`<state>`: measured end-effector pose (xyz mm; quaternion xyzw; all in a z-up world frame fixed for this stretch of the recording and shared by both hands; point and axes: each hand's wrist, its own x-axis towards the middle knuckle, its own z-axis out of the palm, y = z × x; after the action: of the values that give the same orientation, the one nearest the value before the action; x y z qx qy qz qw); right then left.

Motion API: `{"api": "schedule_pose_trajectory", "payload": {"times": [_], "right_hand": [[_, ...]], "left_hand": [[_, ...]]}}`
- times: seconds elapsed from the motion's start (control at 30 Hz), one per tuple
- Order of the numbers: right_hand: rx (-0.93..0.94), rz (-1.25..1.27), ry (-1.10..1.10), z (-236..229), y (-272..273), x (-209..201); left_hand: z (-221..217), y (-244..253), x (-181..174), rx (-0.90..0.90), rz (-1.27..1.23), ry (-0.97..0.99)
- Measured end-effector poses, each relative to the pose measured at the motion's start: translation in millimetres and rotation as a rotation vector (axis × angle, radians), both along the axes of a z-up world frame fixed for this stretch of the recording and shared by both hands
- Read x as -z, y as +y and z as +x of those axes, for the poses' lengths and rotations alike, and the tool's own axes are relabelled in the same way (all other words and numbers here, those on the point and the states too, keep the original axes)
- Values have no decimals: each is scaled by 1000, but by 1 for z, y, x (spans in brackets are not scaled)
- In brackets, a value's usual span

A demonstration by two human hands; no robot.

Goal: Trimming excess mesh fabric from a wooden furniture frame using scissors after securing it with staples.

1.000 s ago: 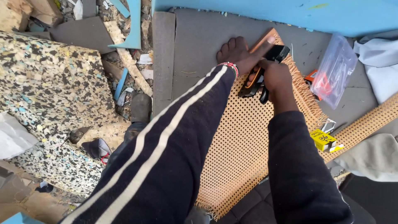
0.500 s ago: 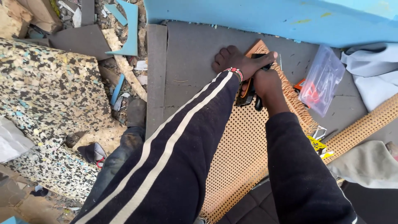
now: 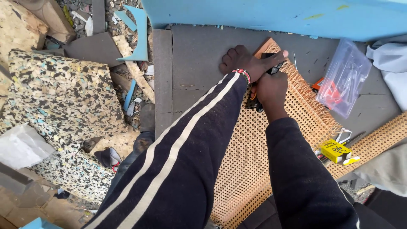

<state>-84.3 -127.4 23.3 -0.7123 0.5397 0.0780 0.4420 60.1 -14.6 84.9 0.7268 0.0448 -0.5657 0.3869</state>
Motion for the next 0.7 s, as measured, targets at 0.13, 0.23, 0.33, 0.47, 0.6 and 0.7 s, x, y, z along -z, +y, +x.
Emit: {"api": "schedule_pose_trajectory", "payload": {"times": [0.13,0.23,0.33,0.47,0.6,0.7], "right_hand": [[20,14,28,14,9,-14],[45,6,28,15,8,-14],[94,49,-2,10,13,-7],[-22,-53,42,4,-9,23],[67,265,22,15,3,-34],[153,416,-189,-22,10,-62]], "left_hand": [[-5,-16,13,109,117,-37],[-7,-18,14,101,117,-28],[-10,-14,16,109,124,-123],[-8,-12,10,113,54,-77],[-12,-5,10,143,123,-109],[-2,-25,90,158,156,-127]]}}
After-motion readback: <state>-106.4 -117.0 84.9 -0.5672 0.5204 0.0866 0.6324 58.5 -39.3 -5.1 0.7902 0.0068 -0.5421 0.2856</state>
